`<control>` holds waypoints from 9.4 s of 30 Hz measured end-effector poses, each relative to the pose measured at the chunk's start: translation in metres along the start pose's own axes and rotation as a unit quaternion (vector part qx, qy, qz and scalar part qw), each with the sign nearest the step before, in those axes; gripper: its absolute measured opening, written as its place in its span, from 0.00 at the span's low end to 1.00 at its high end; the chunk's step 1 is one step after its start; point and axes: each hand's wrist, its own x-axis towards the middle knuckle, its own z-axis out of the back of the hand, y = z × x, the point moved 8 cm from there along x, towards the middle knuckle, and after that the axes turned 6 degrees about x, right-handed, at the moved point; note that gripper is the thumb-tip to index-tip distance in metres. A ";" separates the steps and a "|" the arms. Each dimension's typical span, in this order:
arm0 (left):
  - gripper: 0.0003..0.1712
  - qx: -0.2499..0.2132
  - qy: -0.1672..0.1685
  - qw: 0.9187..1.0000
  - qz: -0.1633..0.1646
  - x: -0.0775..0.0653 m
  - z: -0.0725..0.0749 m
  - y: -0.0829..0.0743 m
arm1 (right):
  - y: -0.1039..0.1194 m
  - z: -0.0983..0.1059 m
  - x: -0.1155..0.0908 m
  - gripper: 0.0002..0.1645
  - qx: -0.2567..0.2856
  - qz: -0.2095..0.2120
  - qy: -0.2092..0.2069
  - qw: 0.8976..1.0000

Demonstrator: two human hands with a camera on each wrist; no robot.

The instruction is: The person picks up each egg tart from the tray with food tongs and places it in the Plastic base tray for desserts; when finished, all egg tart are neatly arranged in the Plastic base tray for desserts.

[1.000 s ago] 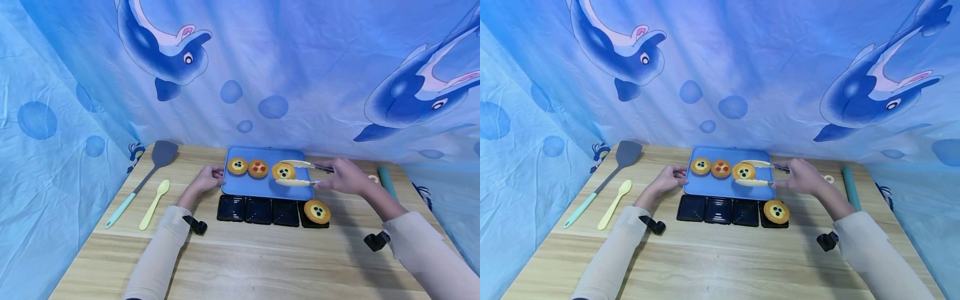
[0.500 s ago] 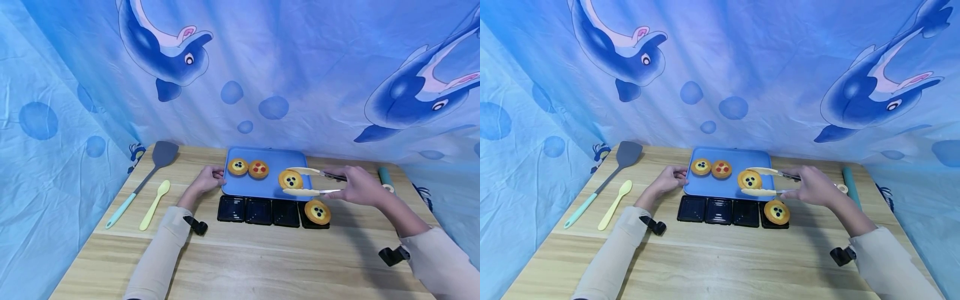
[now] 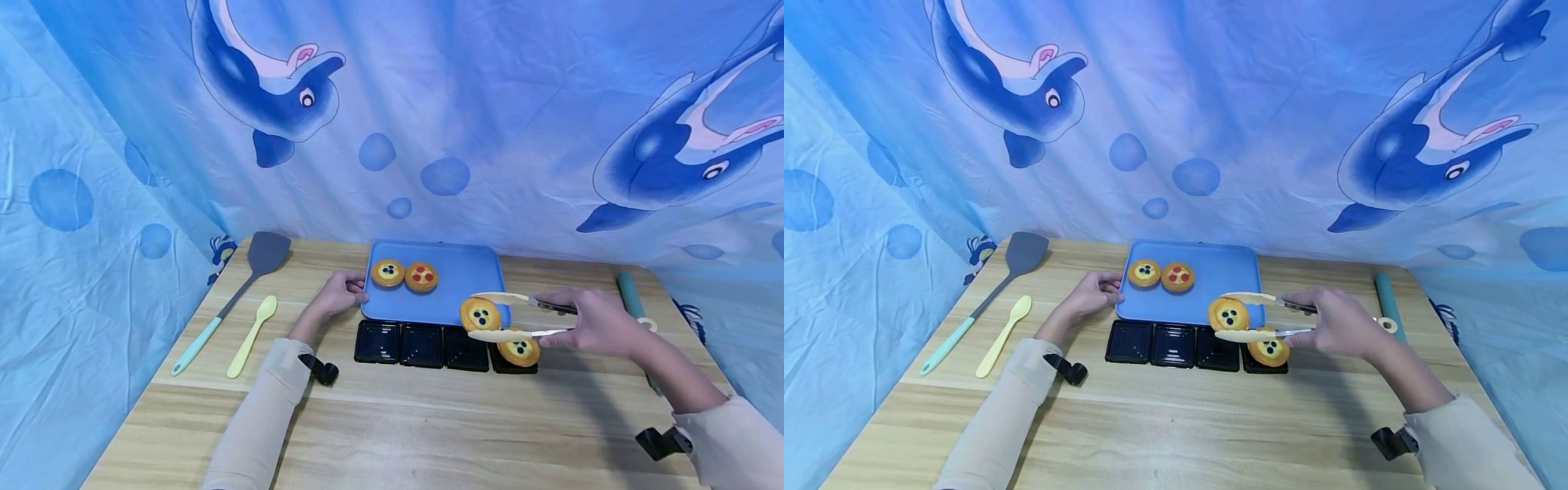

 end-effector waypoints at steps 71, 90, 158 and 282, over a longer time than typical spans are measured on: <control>0.29 0.004 0.004 1.000 -0.004 0.000 0.001 -0.002 | 0.001 -0.036 -0.004 0.60 0.056 -0.010 0.047 0.997; 0.29 0.008 0.000 1.000 -0.007 0.000 0.001 -0.002 | 0.017 -0.010 0.017 0.59 0.063 -0.002 0.042 0.997; 0.29 -0.001 -0.012 1.000 -0.008 0.001 0.002 -0.001 | -0.014 -0.070 0.155 0.50 0.046 -0.017 0.068 0.996; 0.29 0.004 -0.005 1.000 -0.002 0.001 0.002 0.000 | 0.037 -0.081 0.066 0.41 0.068 0.038 0.131 0.988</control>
